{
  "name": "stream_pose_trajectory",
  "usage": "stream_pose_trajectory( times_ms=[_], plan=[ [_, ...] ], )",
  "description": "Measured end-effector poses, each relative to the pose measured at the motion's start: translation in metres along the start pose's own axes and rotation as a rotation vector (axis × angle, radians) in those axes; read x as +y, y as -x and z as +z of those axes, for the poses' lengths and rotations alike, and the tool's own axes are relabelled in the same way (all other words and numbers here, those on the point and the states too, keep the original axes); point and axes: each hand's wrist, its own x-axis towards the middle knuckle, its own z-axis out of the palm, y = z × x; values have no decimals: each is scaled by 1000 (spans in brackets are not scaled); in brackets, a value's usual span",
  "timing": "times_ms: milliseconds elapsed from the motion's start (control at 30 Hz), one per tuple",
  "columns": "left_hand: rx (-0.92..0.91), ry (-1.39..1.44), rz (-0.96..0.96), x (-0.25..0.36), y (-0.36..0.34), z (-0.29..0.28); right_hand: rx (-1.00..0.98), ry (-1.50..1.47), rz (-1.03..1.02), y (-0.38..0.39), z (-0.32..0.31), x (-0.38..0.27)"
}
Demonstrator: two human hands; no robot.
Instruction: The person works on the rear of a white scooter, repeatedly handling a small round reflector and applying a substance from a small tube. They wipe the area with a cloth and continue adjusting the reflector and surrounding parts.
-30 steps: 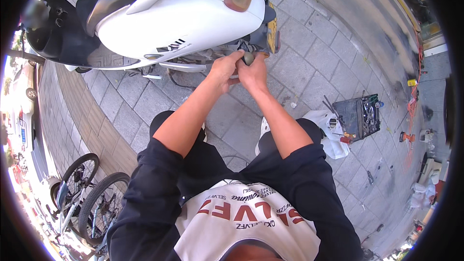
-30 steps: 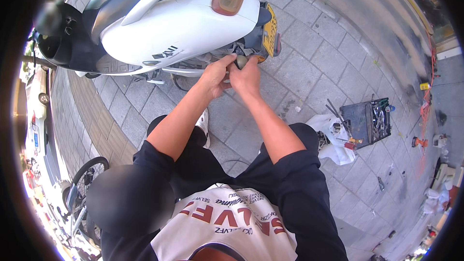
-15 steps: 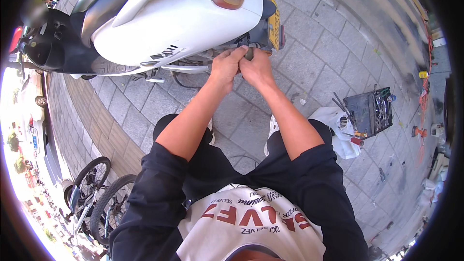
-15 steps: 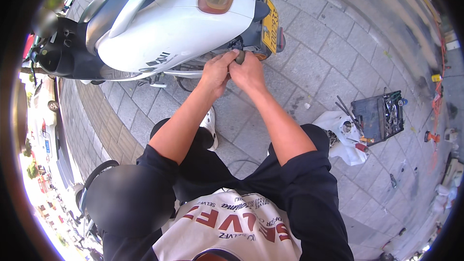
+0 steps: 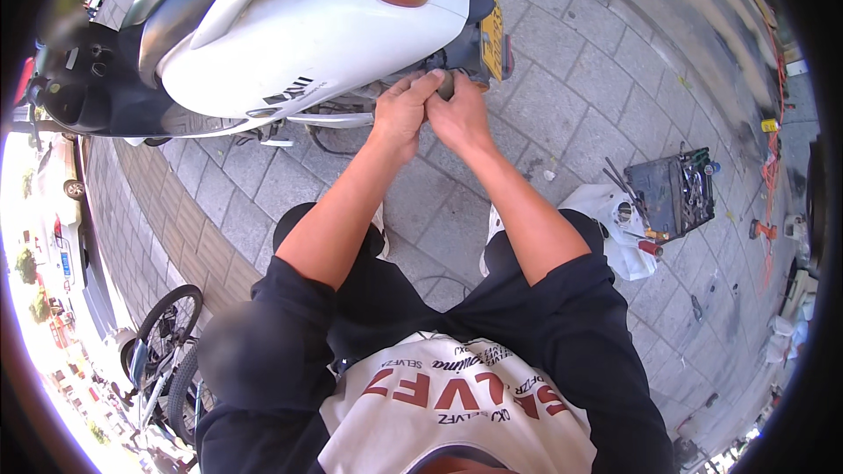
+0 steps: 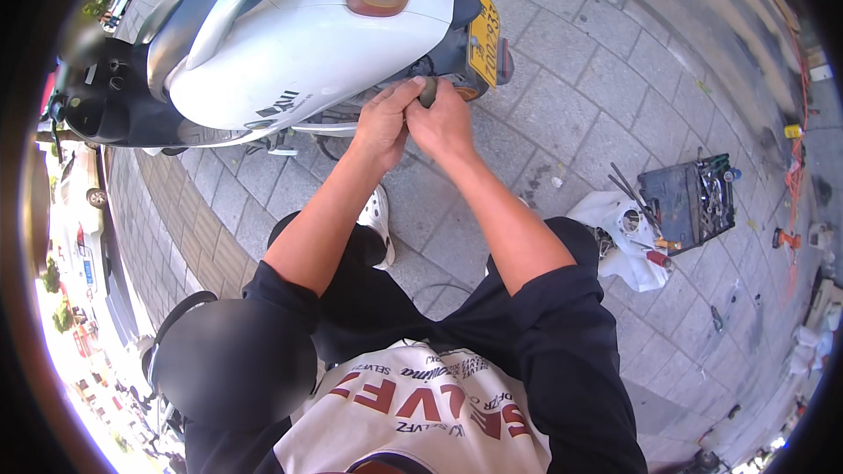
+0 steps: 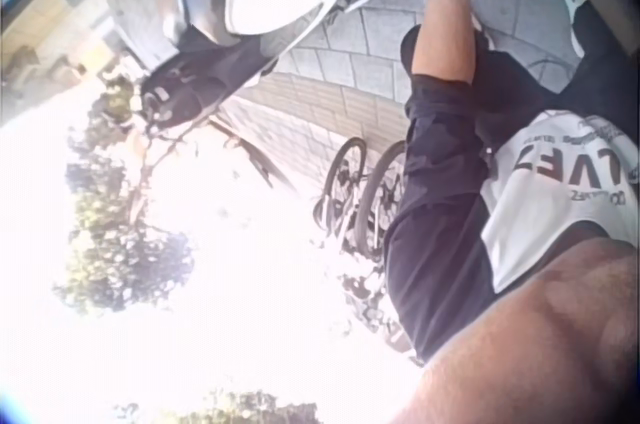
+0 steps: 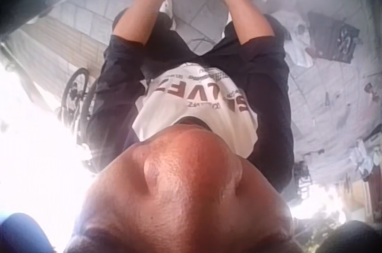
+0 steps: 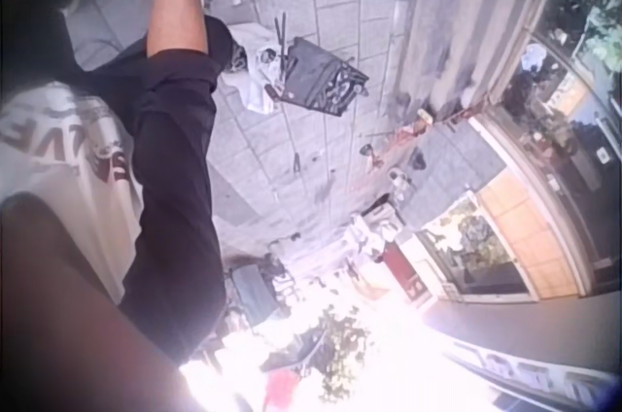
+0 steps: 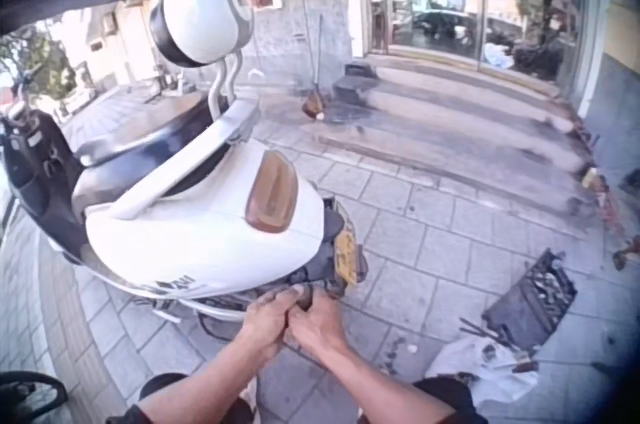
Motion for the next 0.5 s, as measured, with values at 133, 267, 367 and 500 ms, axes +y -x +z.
stream_pose_trajectory(
  times_ms=[133,267,367,500],
  plan=[
    [3,-70,-5,-4,-5,-5,13,-4,-23,-1,2,7],
    [63,-130,-24,-12,-8,-7,-73,-33,42,-4,3,15],
    [29,-99,-21,-12,-5,-3,16,-4,-56,-6,6,26],
    [52,-134,4,-13,-4,-3,16,-120,-10,-10,12,32]
  ],
)
